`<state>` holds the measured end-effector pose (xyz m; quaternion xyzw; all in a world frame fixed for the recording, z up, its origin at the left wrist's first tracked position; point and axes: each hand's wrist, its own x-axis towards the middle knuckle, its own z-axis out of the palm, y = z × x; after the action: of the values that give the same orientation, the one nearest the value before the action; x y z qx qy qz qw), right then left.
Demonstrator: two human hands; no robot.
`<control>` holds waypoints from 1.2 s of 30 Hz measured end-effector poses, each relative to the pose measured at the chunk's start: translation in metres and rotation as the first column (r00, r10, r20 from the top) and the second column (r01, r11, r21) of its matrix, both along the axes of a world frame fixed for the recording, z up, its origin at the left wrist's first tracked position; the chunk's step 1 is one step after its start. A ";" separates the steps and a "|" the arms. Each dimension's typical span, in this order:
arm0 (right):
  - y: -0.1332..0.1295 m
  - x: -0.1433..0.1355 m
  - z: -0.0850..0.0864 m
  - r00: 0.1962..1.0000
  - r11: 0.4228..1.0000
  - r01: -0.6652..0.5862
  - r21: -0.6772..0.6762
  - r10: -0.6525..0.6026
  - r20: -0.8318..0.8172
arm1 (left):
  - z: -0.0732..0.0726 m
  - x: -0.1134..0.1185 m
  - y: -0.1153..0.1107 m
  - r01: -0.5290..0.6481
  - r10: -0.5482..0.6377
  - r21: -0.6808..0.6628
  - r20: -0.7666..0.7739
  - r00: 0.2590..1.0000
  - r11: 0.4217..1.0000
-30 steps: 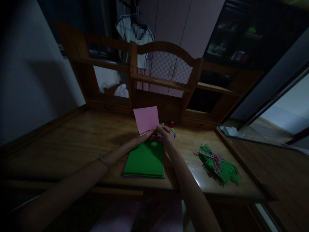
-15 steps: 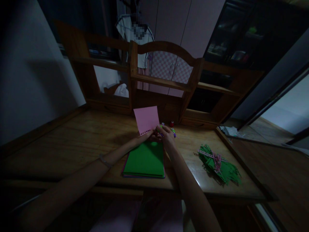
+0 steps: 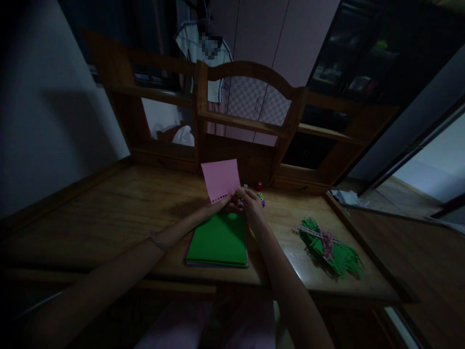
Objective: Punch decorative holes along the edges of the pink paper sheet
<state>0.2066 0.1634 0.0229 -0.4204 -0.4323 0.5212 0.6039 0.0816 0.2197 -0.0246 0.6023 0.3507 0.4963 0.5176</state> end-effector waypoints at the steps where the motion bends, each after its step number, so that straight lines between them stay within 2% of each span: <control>1: 0.000 0.000 0.000 1.000 1.000 0.006 0.002 -0.006 0.006 | 0.001 -0.001 -0.001 0.005 -0.005 0.010 -0.009 1.000 1.000; 7: -0.007 -0.001 0.004 1.000 1.000 0.016 -0.005 -0.016 0.020 | 0.002 -0.004 -0.004 0.033 -0.032 0.040 -0.027 0.999 0.999; 14: -0.011 -0.001 0.006 0.998 0.998 0.061 -0.027 -0.060 0.029 | 0.019 -0.002 -0.025 0.070 -0.069 -0.065 0.028 0.997 0.995; 19: -0.009 -0.002 0.003 0.998 0.998 0.063 -0.020 -0.064 -0.004 | 0.020 -0.005 -0.026 0.101 -0.101 -0.051 -0.003 0.995 0.994; 28: -0.010 -0.002 0.004 0.999 0.999 0.032 -0.022 -0.031 0.016 | 0.022 -0.005 -0.025 0.068 -0.065 -0.075 0.037 0.997 0.995; 36: -0.004 -0.006 0.001 1.000 1.000 0.015 -0.010 -0.015 0.001 | 0.018 -0.005 -0.019 -0.049 0.049 -0.054 0.011 0.999 0.997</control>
<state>0.2009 0.1589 0.0243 -0.4270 -0.4269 0.5186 0.6053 0.0763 0.2010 -0.0062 0.5761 0.3753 0.5031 0.5236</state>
